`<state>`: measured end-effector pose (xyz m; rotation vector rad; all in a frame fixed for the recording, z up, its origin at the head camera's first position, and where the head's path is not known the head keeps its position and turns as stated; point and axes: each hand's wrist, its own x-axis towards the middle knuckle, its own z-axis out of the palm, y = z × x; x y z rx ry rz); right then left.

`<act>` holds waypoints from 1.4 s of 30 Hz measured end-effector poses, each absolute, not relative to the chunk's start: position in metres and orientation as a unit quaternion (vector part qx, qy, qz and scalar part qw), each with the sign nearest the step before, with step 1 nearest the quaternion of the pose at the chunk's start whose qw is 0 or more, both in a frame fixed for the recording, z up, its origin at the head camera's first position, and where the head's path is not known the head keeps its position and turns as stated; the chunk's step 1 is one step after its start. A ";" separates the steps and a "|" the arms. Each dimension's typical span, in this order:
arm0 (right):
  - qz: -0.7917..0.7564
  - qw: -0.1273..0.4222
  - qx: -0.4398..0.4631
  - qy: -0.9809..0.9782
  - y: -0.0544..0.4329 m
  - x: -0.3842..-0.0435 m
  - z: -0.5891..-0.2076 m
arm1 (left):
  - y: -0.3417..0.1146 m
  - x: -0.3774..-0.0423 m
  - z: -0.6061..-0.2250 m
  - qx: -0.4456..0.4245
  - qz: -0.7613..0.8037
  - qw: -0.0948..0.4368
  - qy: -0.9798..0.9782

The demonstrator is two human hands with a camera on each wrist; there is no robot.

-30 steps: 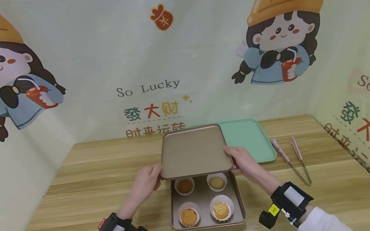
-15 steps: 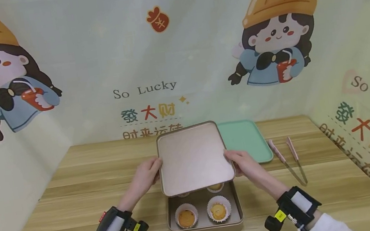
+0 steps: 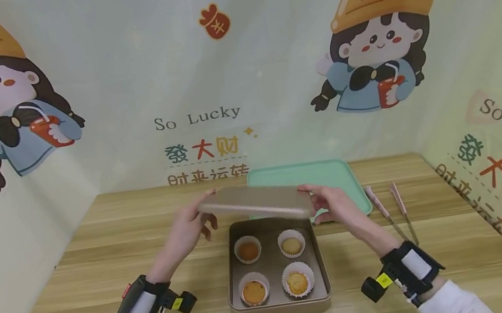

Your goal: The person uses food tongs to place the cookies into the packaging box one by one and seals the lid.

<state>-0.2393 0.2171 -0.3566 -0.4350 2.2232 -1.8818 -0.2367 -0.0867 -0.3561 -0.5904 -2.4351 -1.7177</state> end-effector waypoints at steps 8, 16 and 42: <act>-0.519 0.066 -0.208 0.827 0.212 -0.235 -0.375 | -0.087 -0.235 -0.368 -0.195 -0.613 -0.031 -0.765; -0.470 0.059 -0.230 0.850 0.215 -0.237 -0.379 | -0.088 -0.233 -0.371 -0.112 -0.686 -0.061 -0.716; -0.252 0.046 -0.239 0.937 0.209 -0.218 -0.397 | -0.084 -0.212 -0.406 -0.171 -0.355 0.021 -0.919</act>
